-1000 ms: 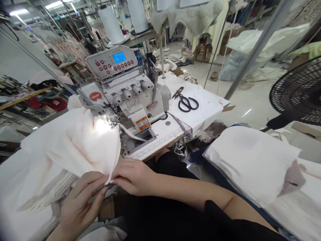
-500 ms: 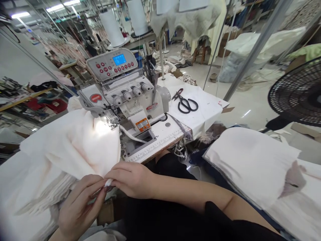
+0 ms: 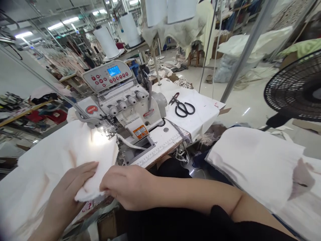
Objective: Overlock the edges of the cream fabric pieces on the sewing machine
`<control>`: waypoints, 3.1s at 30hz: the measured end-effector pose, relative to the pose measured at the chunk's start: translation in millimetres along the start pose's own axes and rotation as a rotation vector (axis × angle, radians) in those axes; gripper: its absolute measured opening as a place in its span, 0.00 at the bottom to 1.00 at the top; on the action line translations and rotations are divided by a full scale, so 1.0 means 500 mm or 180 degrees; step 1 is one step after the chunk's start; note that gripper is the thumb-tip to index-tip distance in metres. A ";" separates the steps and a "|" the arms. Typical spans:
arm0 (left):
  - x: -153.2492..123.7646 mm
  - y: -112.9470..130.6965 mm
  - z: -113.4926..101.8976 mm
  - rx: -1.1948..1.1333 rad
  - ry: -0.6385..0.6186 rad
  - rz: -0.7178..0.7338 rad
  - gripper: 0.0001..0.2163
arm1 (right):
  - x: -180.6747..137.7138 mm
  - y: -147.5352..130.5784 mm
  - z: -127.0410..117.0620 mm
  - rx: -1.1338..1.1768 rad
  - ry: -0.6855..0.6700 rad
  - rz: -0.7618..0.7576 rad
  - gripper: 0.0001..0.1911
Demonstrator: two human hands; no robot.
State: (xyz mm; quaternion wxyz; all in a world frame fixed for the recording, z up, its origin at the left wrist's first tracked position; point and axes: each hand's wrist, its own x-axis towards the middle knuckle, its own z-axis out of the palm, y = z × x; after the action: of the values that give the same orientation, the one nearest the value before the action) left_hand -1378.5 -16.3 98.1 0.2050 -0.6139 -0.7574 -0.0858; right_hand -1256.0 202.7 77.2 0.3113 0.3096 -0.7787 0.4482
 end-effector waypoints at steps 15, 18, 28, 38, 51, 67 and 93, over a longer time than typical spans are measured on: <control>0.023 0.025 0.013 0.0779 -0.0007 0.0265 0.14 | -0.041 0.037 0.006 -0.0392 -0.0626 0.0221 0.07; 0.018 0.018 0.022 0.0817 -0.0114 0.0030 0.18 | -0.038 0.050 0.008 -0.0426 -0.0625 0.0330 0.07; 0.050 -0.004 0.020 0.1101 -0.0215 -0.0101 0.25 | -0.006 0.099 0.001 0.0132 -0.0109 0.0733 0.05; 0.083 -0.075 0.014 0.1230 -0.0811 -0.0112 0.29 | 0.040 0.162 0.002 0.0744 -0.0030 0.0956 0.04; 0.152 -0.132 0.020 0.0899 -0.1243 -0.0790 0.18 | 0.075 0.179 -0.026 -0.1493 -0.0267 0.0689 0.11; 0.191 -0.261 0.084 0.0121 -0.0203 -0.1834 0.20 | -0.052 0.236 0.009 -0.0960 -0.0685 0.1697 0.10; -0.105 0.017 0.018 -0.0882 -0.0242 -0.1481 0.25 | 0.001 -0.140 -0.071 -0.0262 -0.2665 0.0637 0.23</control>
State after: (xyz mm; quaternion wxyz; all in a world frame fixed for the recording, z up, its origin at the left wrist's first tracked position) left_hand -1363.4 -58.0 67.2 0.0653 -0.4483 -0.8663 -0.2104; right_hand -1195.8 205.8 127.5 -0.0644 0.3750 -0.8812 0.2805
